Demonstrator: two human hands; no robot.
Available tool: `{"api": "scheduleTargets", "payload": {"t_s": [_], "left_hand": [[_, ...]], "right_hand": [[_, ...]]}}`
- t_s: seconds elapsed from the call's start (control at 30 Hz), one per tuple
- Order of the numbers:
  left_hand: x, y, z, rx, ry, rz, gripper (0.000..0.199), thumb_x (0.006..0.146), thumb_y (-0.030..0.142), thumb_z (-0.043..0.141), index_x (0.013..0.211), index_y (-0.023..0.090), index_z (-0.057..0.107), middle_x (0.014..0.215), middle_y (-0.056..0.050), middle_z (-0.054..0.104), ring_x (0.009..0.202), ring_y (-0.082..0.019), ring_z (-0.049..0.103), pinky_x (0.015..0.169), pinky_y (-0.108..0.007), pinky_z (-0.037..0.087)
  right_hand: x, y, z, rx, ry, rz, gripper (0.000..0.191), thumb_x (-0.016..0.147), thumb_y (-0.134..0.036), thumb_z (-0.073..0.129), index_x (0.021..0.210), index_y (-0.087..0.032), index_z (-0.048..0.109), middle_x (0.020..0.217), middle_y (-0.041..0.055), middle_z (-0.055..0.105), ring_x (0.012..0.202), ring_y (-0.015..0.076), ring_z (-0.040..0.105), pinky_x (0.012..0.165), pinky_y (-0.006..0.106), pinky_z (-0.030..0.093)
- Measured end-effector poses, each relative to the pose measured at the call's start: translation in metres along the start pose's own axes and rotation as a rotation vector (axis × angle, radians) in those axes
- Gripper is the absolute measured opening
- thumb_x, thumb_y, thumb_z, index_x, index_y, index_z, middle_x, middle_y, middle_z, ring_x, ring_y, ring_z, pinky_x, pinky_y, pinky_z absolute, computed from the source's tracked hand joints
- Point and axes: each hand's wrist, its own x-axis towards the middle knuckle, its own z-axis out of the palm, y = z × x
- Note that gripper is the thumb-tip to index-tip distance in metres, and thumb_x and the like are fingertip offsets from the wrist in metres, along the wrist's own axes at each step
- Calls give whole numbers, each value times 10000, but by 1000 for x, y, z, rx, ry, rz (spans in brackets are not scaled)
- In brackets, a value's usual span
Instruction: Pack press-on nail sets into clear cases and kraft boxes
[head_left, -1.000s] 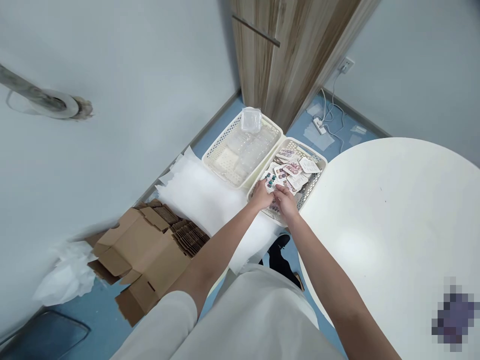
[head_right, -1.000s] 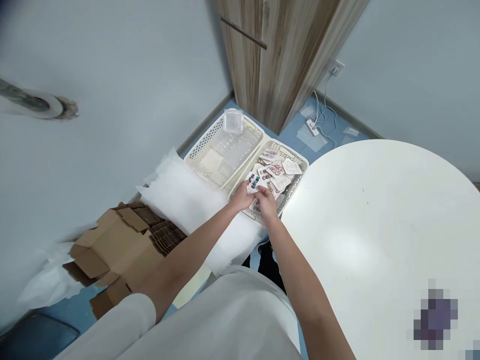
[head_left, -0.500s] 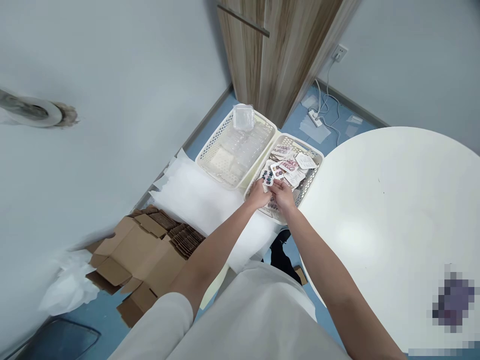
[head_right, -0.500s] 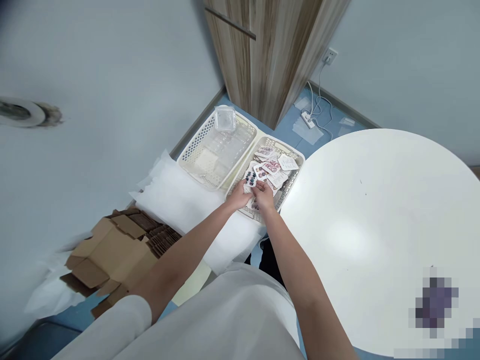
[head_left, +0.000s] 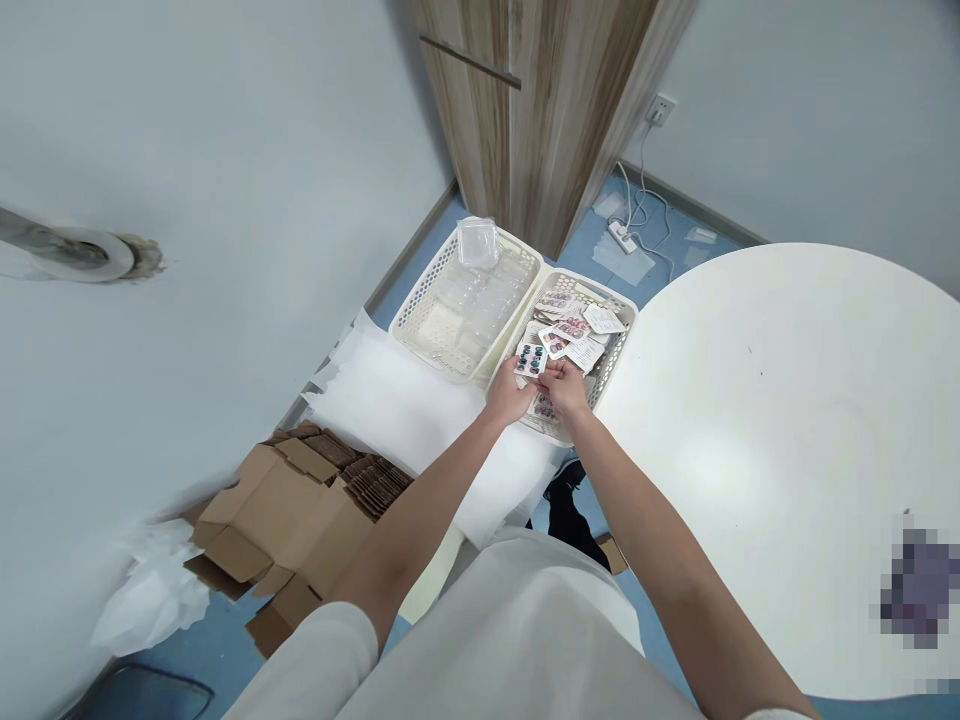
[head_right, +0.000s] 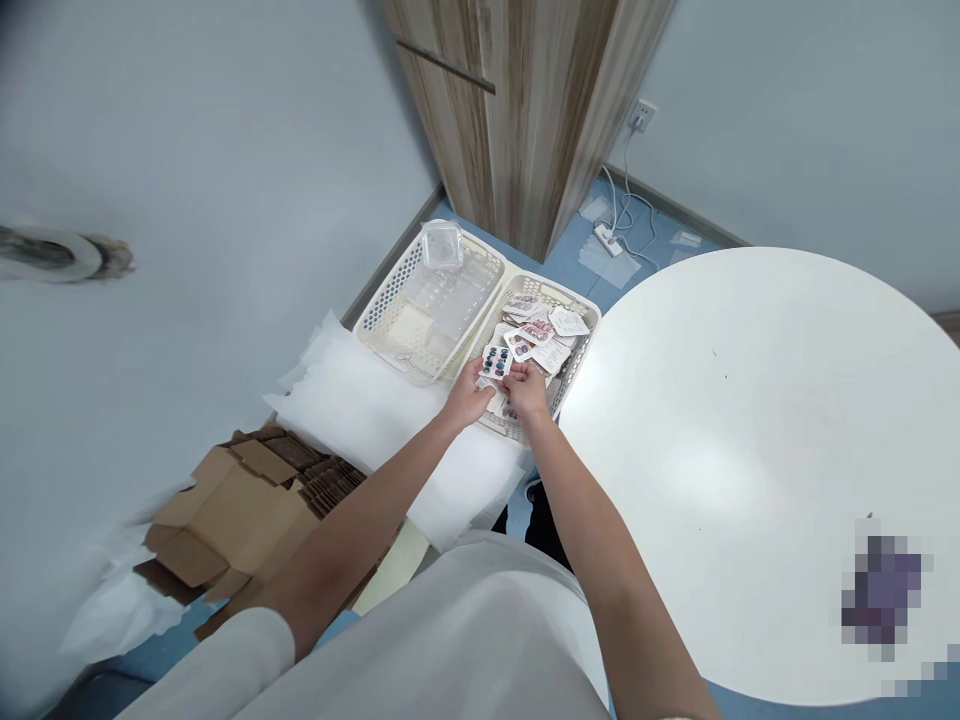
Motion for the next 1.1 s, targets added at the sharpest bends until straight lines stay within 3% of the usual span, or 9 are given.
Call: {"api": "scheduleTargets", "payload": {"t_s": [0.13,0.33,0.43,0.67,0.83,1.0,1.1], "left_hand": [[-19,3,-1,-121,69,133,565,707,173,517,1241,195,334,1302,-111,389,1179,-209,412,922,-324,368],[-38,10,-6,-318,109,193,451,730,130,479,1167,179,384,1243,-104,446,1138,-184,463,924,-315,392],[-44,11,-4,-361,107,220,423,728,122,483,1141,175,407,1191,-108,488,1106,-184,491,920,-331,401],[-65,26,9,-409,104,256,371,721,145,530,1083,165,453,1091,-105,549,973,-164,568,865,-341,442],[-92,40,37,-434,0,231,406,703,211,586,1088,159,469,1041,-94,569,864,-140,594,792,-318,474],[-133,49,87,-378,-306,262,317,724,326,572,993,159,566,880,-63,625,790,-152,599,722,-304,483],[-155,55,118,-307,-363,287,271,726,368,563,894,162,609,816,-49,638,738,-149,593,687,-295,482]], "right_hand": [[-16,-4,-6,22,-16,21,297,555,-107,633,770,-213,458,608,-65,544,570,102,595,613,270,523],[-46,-3,-12,13,-104,43,388,520,-137,695,814,-222,456,553,-85,528,644,148,629,649,306,533],[-61,-1,-17,3,-151,45,381,517,-175,714,825,-210,492,573,-73,558,668,152,634,685,316,530],[-96,-1,-46,61,-126,-1,307,554,-216,715,804,-190,539,603,-41,603,670,151,641,705,315,528],[-135,-5,-88,92,-90,-37,285,596,-292,694,834,-198,568,708,2,653,713,173,648,708,332,527],[-179,-4,-145,175,-40,-123,294,638,-353,656,875,-200,574,780,22,661,744,173,646,778,356,497],[-201,0,-183,106,-46,-180,290,679,-385,607,895,-194,584,844,42,653,764,164,633,798,354,476]]}}
